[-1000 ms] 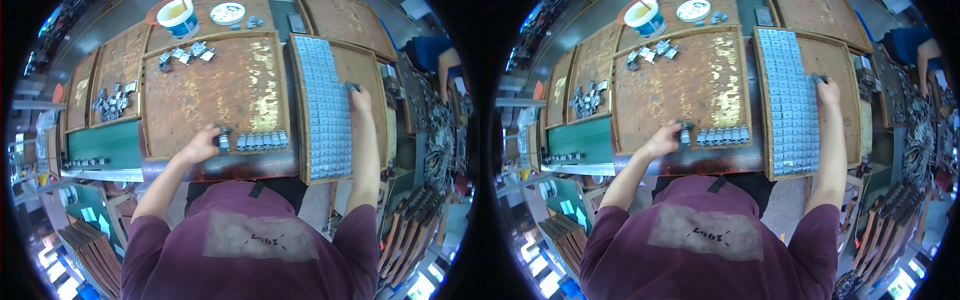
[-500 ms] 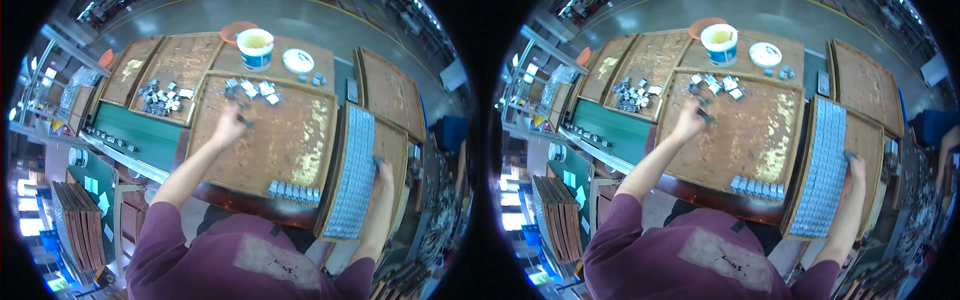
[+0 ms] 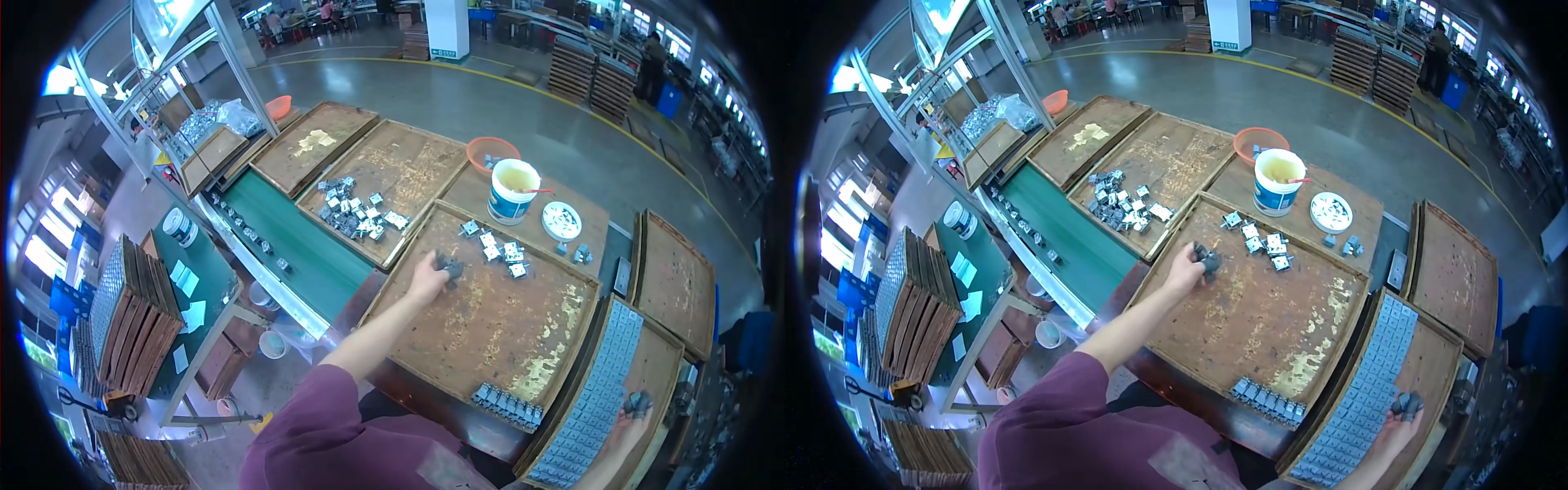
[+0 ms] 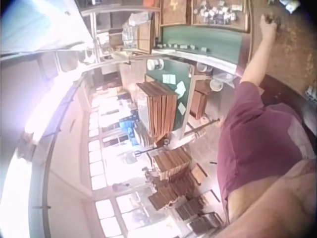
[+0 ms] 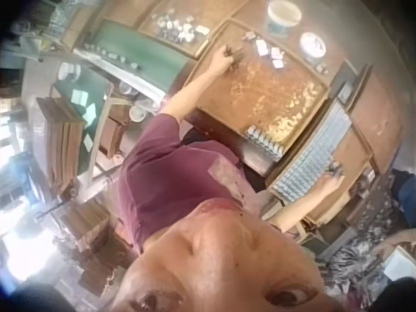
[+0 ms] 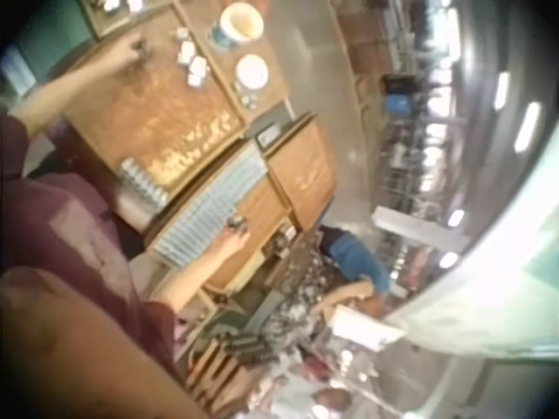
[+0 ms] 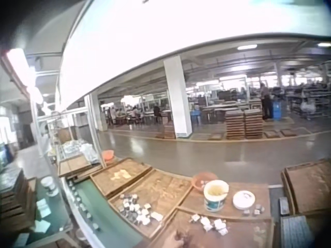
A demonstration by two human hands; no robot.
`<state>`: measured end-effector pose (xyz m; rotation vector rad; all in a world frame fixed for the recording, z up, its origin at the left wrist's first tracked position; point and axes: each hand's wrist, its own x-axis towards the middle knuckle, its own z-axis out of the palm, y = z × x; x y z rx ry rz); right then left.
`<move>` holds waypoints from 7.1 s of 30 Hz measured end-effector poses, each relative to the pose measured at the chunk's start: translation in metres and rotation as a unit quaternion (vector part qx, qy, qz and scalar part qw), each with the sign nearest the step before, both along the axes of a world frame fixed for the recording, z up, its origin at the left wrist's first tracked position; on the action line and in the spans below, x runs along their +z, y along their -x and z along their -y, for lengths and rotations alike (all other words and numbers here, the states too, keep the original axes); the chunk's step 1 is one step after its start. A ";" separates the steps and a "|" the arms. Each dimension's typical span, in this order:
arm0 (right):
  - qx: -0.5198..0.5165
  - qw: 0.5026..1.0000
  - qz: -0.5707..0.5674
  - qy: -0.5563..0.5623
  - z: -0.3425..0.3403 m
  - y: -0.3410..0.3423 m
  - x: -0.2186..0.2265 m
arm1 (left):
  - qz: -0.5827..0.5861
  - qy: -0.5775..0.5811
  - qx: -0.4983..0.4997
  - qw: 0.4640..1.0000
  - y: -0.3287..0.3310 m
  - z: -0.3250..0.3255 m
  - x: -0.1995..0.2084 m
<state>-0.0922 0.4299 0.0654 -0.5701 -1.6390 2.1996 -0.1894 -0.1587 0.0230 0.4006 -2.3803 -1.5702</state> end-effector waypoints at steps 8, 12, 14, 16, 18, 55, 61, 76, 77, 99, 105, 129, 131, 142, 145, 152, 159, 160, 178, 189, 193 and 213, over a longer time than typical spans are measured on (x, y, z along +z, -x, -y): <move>0.050 0.998 0.032 -0.036 0.128 -0.042 0.018 | -0.002 -0.631 -0.133 0.764 -0.071 -0.057 0.055; 0.086 0.991 0.042 -0.095 0.166 -0.051 0.029 | 0.025 -0.644 -0.238 0.727 -0.092 -0.058 0.055; 0.116 0.989 0.031 -0.090 0.180 -0.059 0.038 | 0.019 -0.632 -0.214 0.745 -0.109 -0.076 0.077; 0.132 0.986 0.033 -0.094 0.180 -0.069 0.037 | 0.022 -0.647 -0.162 0.745 -0.128 -0.090 0.081; 0.153 0.979 0.033 -0.127 0.178 -0.079 0.040 | 0.000 -0.669 -0.196 0.717 -0.146 -0.097 0.081; 0.270 0.816 -0.050 -0.508 0.256 -0.088 0.094 | -0.148 0.080 -0.367 0.915 -0.161 -0.157 0.100; 0.429 0.837 0.041 -0.336 0.235 -0.068 0.086 | -0.146 0.010 -0.416 0.898 -0.157 -0.163 0.105; -0.016 0.863 0.257 -0.435 0.031 0.036 0.026 | 0.178 0.013 -0.401 0.898 -0.120 -0.065 0.015; -0.054 0.926 0.214 -0.307 -0.022 0.033 -0.018 | 0.204 0.029 -0.456 0.866 -0.112 -0.068 0.016; 0.024 0.999 0.014 -0.016 0.022 0.024 0.017 | -0.054 0.499 -0.235 0.833 0.060 -0.043 0.053; 0.066 0.997 -0.005 0.047 0.073 -0.019 0.038 | 0.002 0.445 -0.207 0.872 0.037 -0.050 0.039; 0.329 0.916 0.057 -0.223 0.242 -0.081 0.107 | 0.039 -0.219 -0.306 0.926 -0.135 -0.098 0.118; 0.307 0.847 -0.052 -0.430 0.249 -0.085 0.117 | -0.001 -0.257 -0.351 0.900 -0.155 -0.104 0.128; 0.250 0.747 -0.158 -0.596 0.258 -0.100 0.112 | -0.043 -0.119 -0.429 0.894 -0.185 -0.130 0.132; 0.215 0.725 -0.136 -0.640 0.262 -0.100 0.100 | -0.073 0.000 -0.393 0.916 -0.189 -0.142 0.123; 0.284 0.821 -0.059 -0.492 0.259 -0.106 0.109 | -0.191 0.114 -0.346 0.912 -0.181 -0.150 0.110; 0.403 0.863 0.010 -0.305 0.241 -0.105 0.095 | -0.263 0.054 -0.411 0.871 -0.174 -0.162 0.116; 0.396 0.862 0.018 -0.315 0.241 -0.106 0.097 | -0.270 0.062 -0.408 0.870 -0.175 -0.162 0.115; 0.500 0.752 0.128 -0.410 0.197 -0.076 0.083 | -0.135 0.093 -0.518 0.839 -0.148 -0.152 0.093; 0.021 0.903 0.262 -0.341 -0.037 0.015 -0.042 | 0.240 0.004 -0.469 0.850 -0.108 -0.067 0.009; 0.047 0.944 0.237 -0.223 -0.031 0.021 -0.044 | 0.315 0.011 -0.484 0.816 -0.108 -0.081 0.027; -0.032 0.999 0.026 -0.013 -0.065 -0.003 -0.046 | -0.035 0.465 -0.030 0.884 0.086 -0.001 0.015</move>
